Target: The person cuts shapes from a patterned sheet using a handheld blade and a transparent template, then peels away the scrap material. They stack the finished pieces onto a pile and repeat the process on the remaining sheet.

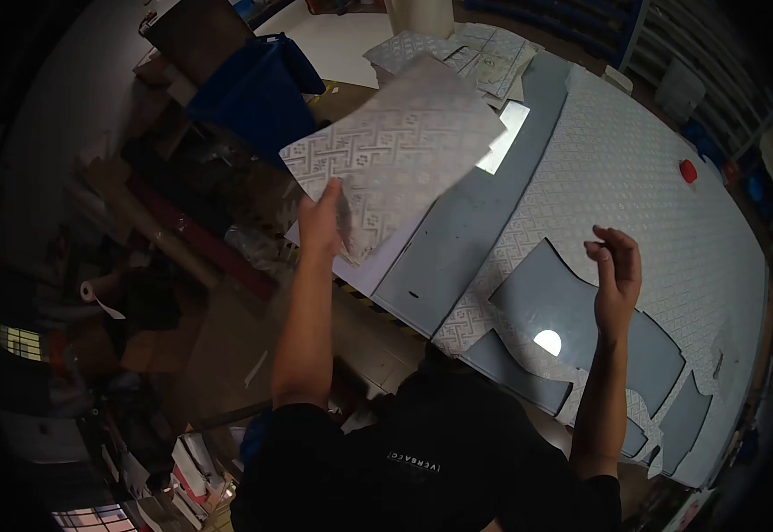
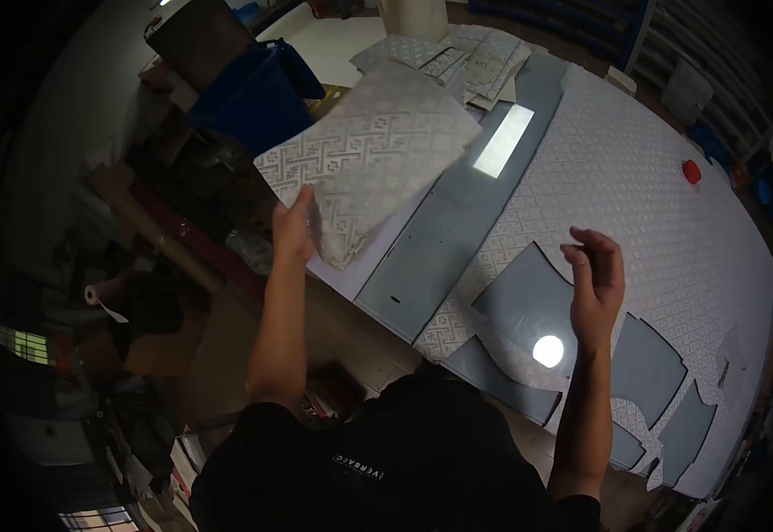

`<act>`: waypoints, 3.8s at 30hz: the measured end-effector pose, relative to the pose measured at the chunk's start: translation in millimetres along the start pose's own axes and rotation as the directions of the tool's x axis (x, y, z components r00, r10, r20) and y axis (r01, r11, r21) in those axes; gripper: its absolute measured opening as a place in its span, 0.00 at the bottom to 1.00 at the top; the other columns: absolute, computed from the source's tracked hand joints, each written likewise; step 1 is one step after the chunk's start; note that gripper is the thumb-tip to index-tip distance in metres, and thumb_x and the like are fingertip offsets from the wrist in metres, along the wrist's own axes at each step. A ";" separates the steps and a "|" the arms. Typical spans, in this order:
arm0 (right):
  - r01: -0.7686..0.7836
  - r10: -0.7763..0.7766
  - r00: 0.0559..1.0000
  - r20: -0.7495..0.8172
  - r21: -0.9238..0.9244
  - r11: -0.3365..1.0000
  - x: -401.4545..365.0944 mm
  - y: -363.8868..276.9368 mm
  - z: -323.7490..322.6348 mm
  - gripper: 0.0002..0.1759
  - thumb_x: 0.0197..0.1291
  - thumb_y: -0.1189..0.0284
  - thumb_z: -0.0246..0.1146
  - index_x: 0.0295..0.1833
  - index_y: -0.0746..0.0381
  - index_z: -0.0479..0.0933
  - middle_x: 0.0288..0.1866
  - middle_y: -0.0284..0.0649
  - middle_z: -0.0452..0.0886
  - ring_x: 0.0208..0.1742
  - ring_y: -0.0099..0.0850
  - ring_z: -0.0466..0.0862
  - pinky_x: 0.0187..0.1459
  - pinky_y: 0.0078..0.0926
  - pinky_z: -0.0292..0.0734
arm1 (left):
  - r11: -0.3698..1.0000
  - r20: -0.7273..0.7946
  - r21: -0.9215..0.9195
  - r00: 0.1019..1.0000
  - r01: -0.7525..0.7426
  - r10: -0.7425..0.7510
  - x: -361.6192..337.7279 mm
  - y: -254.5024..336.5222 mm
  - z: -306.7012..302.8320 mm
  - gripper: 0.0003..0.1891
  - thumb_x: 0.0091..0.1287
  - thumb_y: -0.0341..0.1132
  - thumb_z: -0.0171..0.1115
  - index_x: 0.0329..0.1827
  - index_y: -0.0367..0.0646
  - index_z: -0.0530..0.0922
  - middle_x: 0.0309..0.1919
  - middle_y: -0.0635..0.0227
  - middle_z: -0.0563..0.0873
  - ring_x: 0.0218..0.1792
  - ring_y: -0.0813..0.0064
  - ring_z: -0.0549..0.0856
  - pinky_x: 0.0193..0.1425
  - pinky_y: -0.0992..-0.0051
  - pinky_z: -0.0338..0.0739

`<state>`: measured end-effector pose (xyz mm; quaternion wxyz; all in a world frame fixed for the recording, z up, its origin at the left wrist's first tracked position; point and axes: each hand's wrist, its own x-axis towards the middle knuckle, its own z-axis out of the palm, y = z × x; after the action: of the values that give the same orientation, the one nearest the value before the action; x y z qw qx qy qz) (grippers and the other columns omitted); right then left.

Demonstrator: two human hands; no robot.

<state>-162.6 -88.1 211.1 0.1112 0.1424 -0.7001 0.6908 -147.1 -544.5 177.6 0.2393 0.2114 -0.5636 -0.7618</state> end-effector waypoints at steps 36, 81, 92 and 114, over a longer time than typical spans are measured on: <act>-0.358 0.280 0.929 -0.242 -0.393 0.847 -205.0 174.3 -51.3 0.05 0.70 0.79 0.60 0.46 0.66 0.82 0.40 0.40 0.87 0.42 0.27 0.85 0.48 0.24 0.79 | 0.086 0.228 0.957 0.901 -0.278 0.368 33.5 -105.9 -26.7 0.48 0.60 0.42 0.77 0.80 0.33 0.61 0.75 0.34 0.63 0.76 0.38 0.64 0.79 0.47 0.59; -0.365 0.189 0.919 -0.347 -0.567 0.738 -199.7 149.0 -30.4 0.07 0.61 0.74 0.63 0.45 0.62 0.80 0.41 0.48 0.84 0.43 0.49 0.85 0.45 0.41 0.81 | -0.162 0.886 0.462 0.446 -0.872 0.126 136.0 -157.4 105.1 0.21 0.69 0.32 0.66 0.62 0.32 0.79 0.62 0.44 0.81 0.64 0.43 0.78 0.71 0.51 0.70; -0.161 0.192 0.975 0.115 -0.236 0.958 -220.4 152.3 -66.2 0.10 0.61 0.76 0.63 0.48 0.65 0.77 0.56 0.50 0.80 0.54 0.50 0.82 0.54 0.42 0.79 | 0.283 0.856 0.490 0.517 -0.825 0.025 -138.2 -224.1 84.3 0.25 0.75 0.35 0.60 0.71 0.31 0.71 0.72 0.36 0.69 0.73 0.39 0.68 0.78 0.49 0.61; -0.666 0.200 0.745 -0.636 -0.718 0.202 -356.2 105.1 -403.2 0.39 0.66 0.64 0.65 0.78 0.69 0.63 0.83 0.58 0.59 0.83 0.58 0.58 0.81 0.58 0.52 | 0.340 0.952 0.303 0.302 -0.890 -0.057 -390.1 -279.2 264.0 0.29 0.69 0.35 0.65 0.71 0.31 0.71 0.74 0.33 0.63 0.74 0.30 0.61 0.78 0.38 0.54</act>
<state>116.7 331.5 -4.3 0.1081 -0.3026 -0.9287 0.1848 -28.1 -39.5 2.6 0.0187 -0.3070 -0.9167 -0.2552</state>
